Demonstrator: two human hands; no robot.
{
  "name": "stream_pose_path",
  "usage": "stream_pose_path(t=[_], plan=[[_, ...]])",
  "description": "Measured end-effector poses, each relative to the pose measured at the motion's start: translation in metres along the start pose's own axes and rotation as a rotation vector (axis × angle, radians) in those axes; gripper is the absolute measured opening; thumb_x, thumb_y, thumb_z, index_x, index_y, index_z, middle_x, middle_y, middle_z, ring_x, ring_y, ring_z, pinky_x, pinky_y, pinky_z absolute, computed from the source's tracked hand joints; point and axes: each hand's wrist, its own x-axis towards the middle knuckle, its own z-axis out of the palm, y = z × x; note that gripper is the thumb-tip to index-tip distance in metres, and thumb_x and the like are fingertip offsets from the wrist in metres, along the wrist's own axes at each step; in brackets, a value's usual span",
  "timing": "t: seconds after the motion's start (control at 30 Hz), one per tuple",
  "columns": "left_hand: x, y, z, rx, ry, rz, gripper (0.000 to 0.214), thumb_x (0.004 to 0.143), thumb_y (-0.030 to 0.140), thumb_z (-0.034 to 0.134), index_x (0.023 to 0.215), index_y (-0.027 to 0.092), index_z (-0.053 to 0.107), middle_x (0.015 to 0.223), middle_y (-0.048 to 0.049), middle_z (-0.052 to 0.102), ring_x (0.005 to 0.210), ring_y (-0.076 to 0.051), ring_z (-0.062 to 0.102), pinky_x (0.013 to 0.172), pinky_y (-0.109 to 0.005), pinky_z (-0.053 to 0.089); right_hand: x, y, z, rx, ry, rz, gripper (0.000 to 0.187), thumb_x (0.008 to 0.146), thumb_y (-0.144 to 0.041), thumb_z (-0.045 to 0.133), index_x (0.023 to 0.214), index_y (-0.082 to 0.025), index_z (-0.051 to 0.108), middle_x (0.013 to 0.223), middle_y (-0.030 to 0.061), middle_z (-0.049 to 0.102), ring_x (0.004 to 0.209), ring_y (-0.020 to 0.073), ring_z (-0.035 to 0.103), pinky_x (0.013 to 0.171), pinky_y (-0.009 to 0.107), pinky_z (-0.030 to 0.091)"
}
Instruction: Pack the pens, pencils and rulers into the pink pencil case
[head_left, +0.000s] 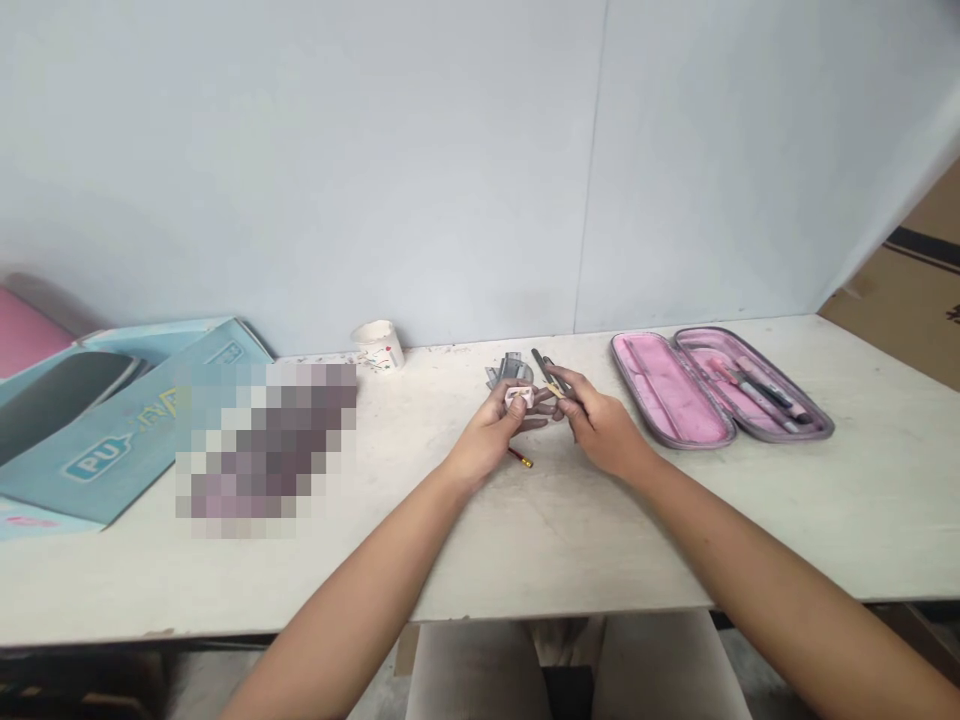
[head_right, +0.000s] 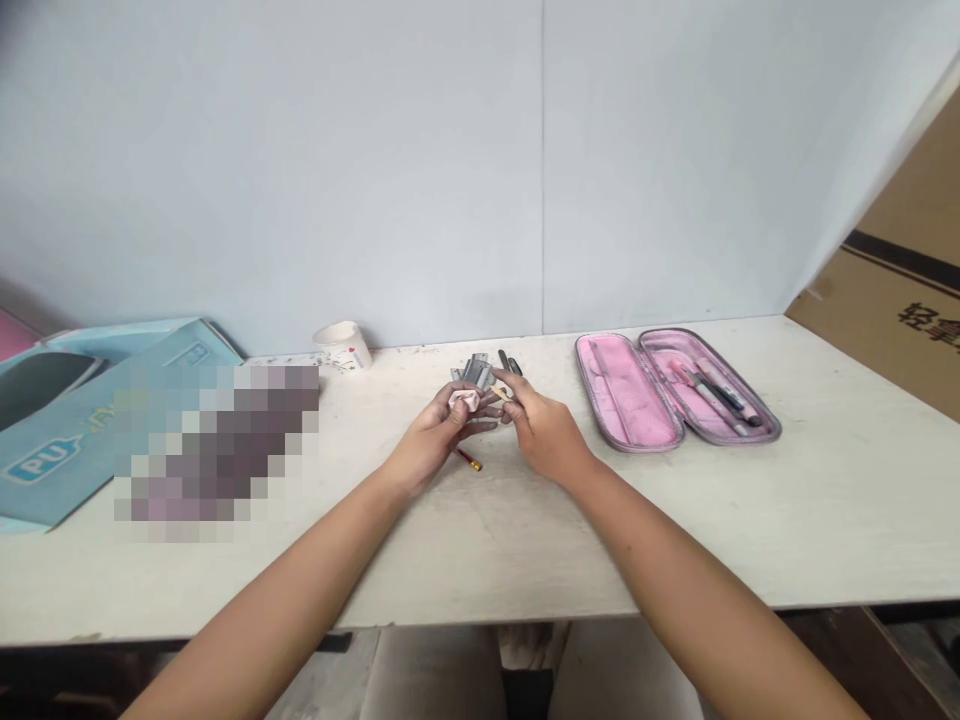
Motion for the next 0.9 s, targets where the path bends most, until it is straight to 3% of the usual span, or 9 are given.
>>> stream_pose_path(t=[0.17, 0.27, 0.4, 0.53, 0.67, 0.8, 0.9], plan=[[0.002, -0.002, -0.001, 0.043, 0.020, 0.007, 0.033, 0.080, 0.042, 0.059, 0.100, 0.018, 0.048, 0.111, -0.0089, 0.061, 0.101, -0.020, 0.060, 0.094, -0.040, 0.041, 0.000, 0.000, 0.001, -0.048, -0.003, -0.043, 0.035, 0.090, -0.024, 0.033, 0.122, -0.020, 0.048, 0.100, 0.0048, 0.066, 0.088, 0.0167, 0.061, 0.078, 0.027, 0.042], [0.009, 0.000, 0.010, 0.081, 0.044, -0.010, 0.036, 0.079, 0.045, 0.059, 0.098, 0.018, 0.046, 0.109, -0.0091, 0.062, 0.099, -0.020, 0.061, 0.092, -0.040, 0.042, 0.003, 0.003, -0.006, -0.127, 0.019, 0.003, 0.032, 0.090, -0.027, 0.035, 0.116, -0.019, 0.050, 0.101, 0.0065, 0.067, 0.087, 0.0189, 0.062, 0.075, 0.028, 0.042], [0.024, 0.003, 0.042, 0.162, -0.013, -0.045, 0.036, 0.079, 0.046, 0.057, 0.097, 0.018, 0.044, 0.111, -0.0115, 0.062, 0.093, -0.018, 0.063, 0.089, -0.040, 0.044, 0.005, 0.017, -0.037, -0.247, 0.171, 0.128, 0.030, 0.090, -0.030, 0.035, 0.110, -0.017, 0.053, 0.094, 0.0076, 0.068, 0.084, 0.0200, 0.062, 0.071, 0.028, 0.041], [0.041, -0.002, 0.081, 0.214, -0.160, -0.070, 0.033, 0.081, 0.046, 0.054, 0.096, 0.018, 0.043, 0.114, -0.0139, 0.061, 0.090, -0.017, 0.063, 0.084, -0.039, 0.047, -0.011, 0.049, -0.084, -0.587, 0.302, 0.303, 0.033, 0.089, -0.036, 0.035, 0.097, -0.015, 0.060, 0.091, 0.0124, 0.066, 0.089, 0.0244, 0.058, 0.073, 0.031, 0.039], [0.054, -0.013, 0.111, 0.216, -0.288, -0.076, 0.032, 0.082, 0.046, 0.053, 0.095, 0.018, 0.043, 0.116, -0.0163, 0.060, 0.089, -0.017, 0.063, 0.082, -0.038, 0.047, -0.040, 0.086, -0.122, -0.868, 0.271, 0.433, 0.038, 0.088, -0.035, 0.034, 0.091, -0.012, 0.063, 0.090, 0.0159, 0.066, 0.093, 0.0274, 0.053, 0.075, 0.034, 0.039], [0.061, -0.018, 0.123, 0.234, -0.356, -0.075, 0.034, 0.081, 0.048, 0.053, 0.093, 0.018, 0.044, 0.115, -0.0163, 0.061, 0.085, -0.016, 0.063, 0.080, -0.038, 0.048, -0.053, 0.104, -0.137, -0.964, 0.192, 0.471, 0.039, 0.087, -0.036, 0.036, 0.094, -0.010, 0.064, 0.097, 0.0174, 0.064, 0.094, 0.0289, 0.050, 0.075, 0.037, 0.039], [0.060, -0.015, 0.114, 0.255, -0.359, -0.079, 0.033, 0.081, 0.047, 0.053, 0.094, 0.018, 0.044, 0.113, -0.0158, 0.062, 0.083, -0.016, 0.063, 0.079, -0.037, 0.048, -0.045, 0.101, -0.136, -0.983, 0.176, 0.426, 0.038, 0.088, -0.034, 0.035, 0.099, -0.011, 0.063, 0.100, 0.0159, 0.063, 0.096, 0.0287, 0.049, 0.077, 0.037, 0.038]])
